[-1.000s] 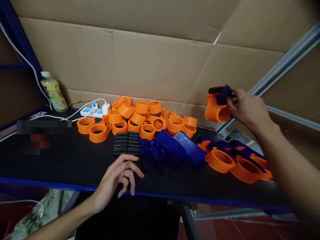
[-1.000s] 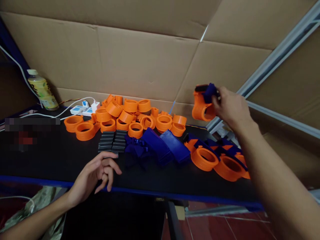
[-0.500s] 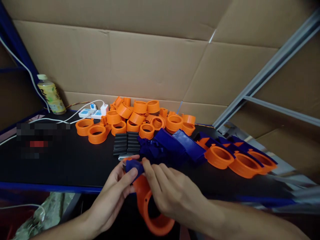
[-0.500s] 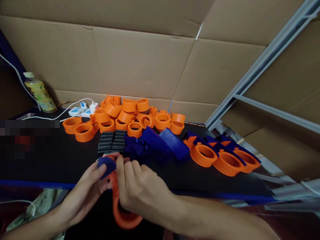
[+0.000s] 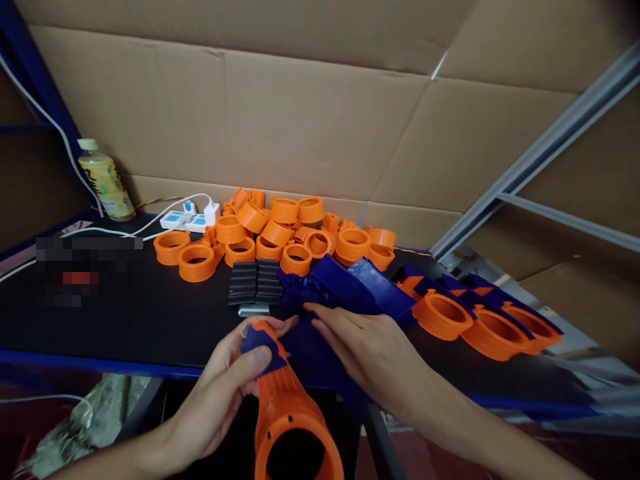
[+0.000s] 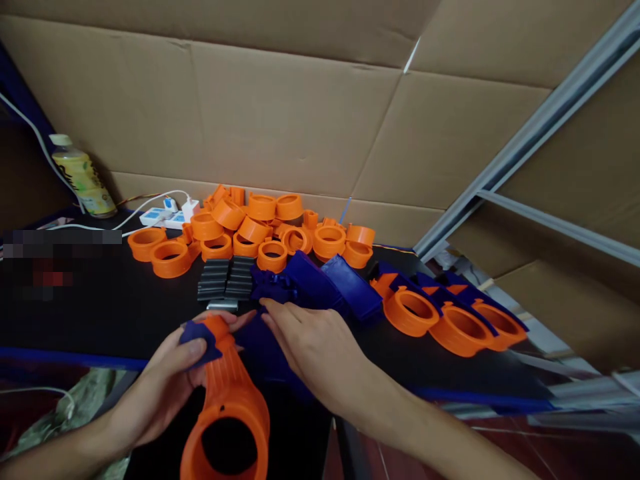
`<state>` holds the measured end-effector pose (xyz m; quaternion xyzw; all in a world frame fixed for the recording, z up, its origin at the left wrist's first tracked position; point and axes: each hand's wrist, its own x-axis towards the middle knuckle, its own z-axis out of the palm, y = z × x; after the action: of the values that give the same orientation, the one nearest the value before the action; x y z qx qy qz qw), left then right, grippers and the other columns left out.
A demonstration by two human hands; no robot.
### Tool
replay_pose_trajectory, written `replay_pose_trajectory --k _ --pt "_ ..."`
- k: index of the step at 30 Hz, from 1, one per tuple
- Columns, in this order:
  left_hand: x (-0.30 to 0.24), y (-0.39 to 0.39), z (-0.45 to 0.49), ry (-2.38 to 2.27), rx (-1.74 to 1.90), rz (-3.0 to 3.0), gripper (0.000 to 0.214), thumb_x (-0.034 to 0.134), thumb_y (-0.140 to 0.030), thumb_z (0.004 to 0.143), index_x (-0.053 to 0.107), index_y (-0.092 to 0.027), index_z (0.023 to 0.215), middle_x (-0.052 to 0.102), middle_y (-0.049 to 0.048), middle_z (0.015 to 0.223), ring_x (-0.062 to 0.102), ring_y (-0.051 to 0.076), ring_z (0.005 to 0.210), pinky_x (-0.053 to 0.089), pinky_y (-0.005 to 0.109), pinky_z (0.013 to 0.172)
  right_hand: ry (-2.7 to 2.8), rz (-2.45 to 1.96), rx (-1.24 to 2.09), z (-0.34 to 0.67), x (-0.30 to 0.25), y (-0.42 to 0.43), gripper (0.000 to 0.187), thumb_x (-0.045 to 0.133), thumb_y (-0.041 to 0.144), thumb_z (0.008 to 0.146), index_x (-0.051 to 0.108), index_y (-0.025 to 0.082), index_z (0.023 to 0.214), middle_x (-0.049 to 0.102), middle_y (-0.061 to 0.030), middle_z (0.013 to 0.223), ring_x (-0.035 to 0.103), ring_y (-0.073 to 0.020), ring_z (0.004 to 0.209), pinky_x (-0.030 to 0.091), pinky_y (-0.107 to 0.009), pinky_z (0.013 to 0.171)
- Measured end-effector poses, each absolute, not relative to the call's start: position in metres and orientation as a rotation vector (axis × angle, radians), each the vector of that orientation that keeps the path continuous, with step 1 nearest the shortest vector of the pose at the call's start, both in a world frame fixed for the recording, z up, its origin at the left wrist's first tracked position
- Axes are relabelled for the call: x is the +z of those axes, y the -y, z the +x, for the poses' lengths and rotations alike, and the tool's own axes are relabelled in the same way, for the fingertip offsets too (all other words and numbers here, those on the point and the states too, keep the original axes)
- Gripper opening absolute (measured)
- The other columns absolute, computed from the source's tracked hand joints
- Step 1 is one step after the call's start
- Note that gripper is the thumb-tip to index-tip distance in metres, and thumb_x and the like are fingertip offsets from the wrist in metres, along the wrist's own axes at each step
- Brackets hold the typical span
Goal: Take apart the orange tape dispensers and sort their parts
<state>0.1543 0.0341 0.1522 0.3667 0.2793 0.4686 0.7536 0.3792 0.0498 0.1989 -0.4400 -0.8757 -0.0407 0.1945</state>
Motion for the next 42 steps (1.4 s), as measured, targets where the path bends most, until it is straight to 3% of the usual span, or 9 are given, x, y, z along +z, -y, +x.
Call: replay_pose_trajectory --k 6,13,16,20,24,30,35,39,42 --pt "0.138 -0.051 0.153 -0.521 0.993 0.689 0.038 0.054 -0.036 0.095 0.06 -0.016 0.126 0.065 0.0173 0.125 0.065 0.033 0.107 0.053 0.048 0.088 2.283 -1.412 -0.128 0.432 0.232 -0.075 0.045 0.049 0.029 0.097 0.053 0.023 0.142 0.065 -0.0062 0.132 0.065 -0.0234 0.114 0.055 -0.037 0.095" --pt "0.131 -0.054 0.154 -0.444 0.97 0.646 0.046 0.048 -0.043 0.096 0.06 -0.013 0.128 0.068 0.0153 0.109 0.067 0.031 0.096 0.052 0.044 0.087 2.189 -1.934 -0.442 0.519 0.232 -0.137 0.05 0.056 0.038 0.093 0.057 0.021 0.139 0.076 -0.0101 0.095 0.071 -0.0275 0.083 0.052 -0.034 0.072" --pt "0.135 -0.055 0.154 -0.43 0.946 0.649 0.051 0.039 -0.044 0.098 0.058 -0.01 0.131 0.068 0.0176 0.11 0.067 0.033 0.099 0.051 0.045 0.087 2.227 -2.008 -0.463 0.521 0.217 -0.142 0.045 0.054 0.036 0.093 0.061 0.021 0.135 0.076 -0.0099 0.097 0.071 -0.0268 0.086 0.051 -0.034 0.073" --pt "0.136 -0.055 0.155 -0.454 0.905 0.642 0.048 0.037 -0.038 0.099 0.054 -0.011 0.136 0.068 0.0169 0.112 0.067 0.033 0.101 0.049 0.046 0.091 2.279 -1.9 -0.497 0.515 0.205 -0.138 0.044 0.055 0.031 0.091 0.061 0.019 0.133 0.068 -0.0121 0.123 0.067 -0.0273 0.104 0.051 -0.037 0.087" --pt "0.133 -0.054 0.158 -0.472 0.889 0.631 0.041 0.045 -0.036 0.098 0.056 -0.013 0.129 0.068 0.0166 0.115 0.067 0.031 0.103 0.049 0.044 0.093 2.238 -1.909 -0.547 0.516 0.2 -0.136 0.042 0.056 0.034 0.091 0.064 0.018 0.129 0.064 -0.0132 0.128 0.063 -0.0297 0.113 0.052 -0.041 0.091" --pt "0.126 -0.055 0.161 -0.545 0.909 0.642 0.026 0.055 -0.038 0.096 0.059 -0.015 0.107 0.072 0.0103 0.087 0.068 0.022 0.077 0.052 0.037 0.079 2.094 -1.713 -0.665 0.485 0.216 -0.101 0.039 0.05 0.041 0.097 0.066 0.018 0.124 0.069 -0.0134 0.116 0.066 -0.0298 0.105 0.054 -0.043 0.085" --pt "0.128 -0.049 0.165 -0.524 0.921 0.767 0.027 0.051 -0.041 0.098 0.055 -0.016 0.109 0.062 0.0012 0.059 0.056 0.013 0.051 0.046 0.025 0.058 2.437 -1.078 -0.314 0.406 0.224 -0.042 0.042 0.057 0.037 0.096 0.056 0.022 0.135 0.069 -0.0088 0.118 0.067 -0.0198 0.101 0.056 -0.03 0.081" --pt "0.126 -0.045 0.169 -0.564 0.918 0.779 0.03 0.055 -0.038 0.097 0.053 -0.018 0.119 0.057 -0.0036 0.056 0.052 0.01 0.043 0.044 0.022 0.05 2.521 -0.912 -0.497 0.364 0.201 -0.027 0.044 0.06 0.033 0.094 0.058 0.011 0.133 0.072 -0.0113 0.107 0.07 -0.0208 0.091 0.059 -0.032 0.074" --pt "0.125 -0.046 0.171 -0.592 0.914 0.798 0.027 0.056 -0.039 0.096 0.056 -0.017 0.112 0.055 -0.0042 0.056 0.05 0.009 0.041 0.043 0.021 0.047 2.525 -0.849 -0.649 0.358 0.184 -0.031 0.04 0.056 0.021 0.095 0.058 0.005 0.132 0.073 -0.0144 0.105 0.07 -0.0207 0.085 0.059 -0.031 0.069"
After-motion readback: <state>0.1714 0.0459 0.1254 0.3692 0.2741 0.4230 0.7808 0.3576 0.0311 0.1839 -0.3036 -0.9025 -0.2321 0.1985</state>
